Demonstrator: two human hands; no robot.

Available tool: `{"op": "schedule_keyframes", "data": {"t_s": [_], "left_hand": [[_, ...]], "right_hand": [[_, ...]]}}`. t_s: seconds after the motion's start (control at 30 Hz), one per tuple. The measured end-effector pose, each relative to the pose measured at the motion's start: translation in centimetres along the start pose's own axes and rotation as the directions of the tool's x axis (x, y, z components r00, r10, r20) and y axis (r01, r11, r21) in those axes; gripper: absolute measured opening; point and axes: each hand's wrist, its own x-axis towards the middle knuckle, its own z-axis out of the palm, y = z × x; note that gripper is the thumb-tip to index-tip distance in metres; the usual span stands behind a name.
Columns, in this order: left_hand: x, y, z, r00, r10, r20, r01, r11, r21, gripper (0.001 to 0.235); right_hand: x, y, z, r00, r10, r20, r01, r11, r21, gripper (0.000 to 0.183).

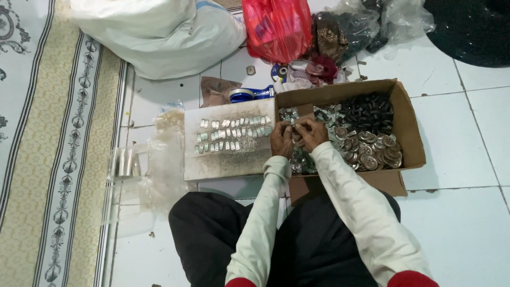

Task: Sorting and arranging small metal accessories from a bulk box onto a board

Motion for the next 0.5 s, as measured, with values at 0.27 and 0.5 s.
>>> {"op": "schedule_keyframes", "data": {"t_s": [0.27,0.5], "left_hand": [[0.1,-0.6,0.1,0.999,0.034,0.029,-0.035,0.998,0.049,0.011],[0.5,-0.8,0.0,1.0,0.0,0.01,0.0,1.0,-0.025,0.014]], "right_hand": [[-0.1,-0.7,-1.2,0.958,0.282,0.053,-0.286,0.935,0.21,0.021],[-2.0,-4.6,-2.4,0.811,-0.585,-0.01,0.58,0.806,-0.118,0.013]]}}
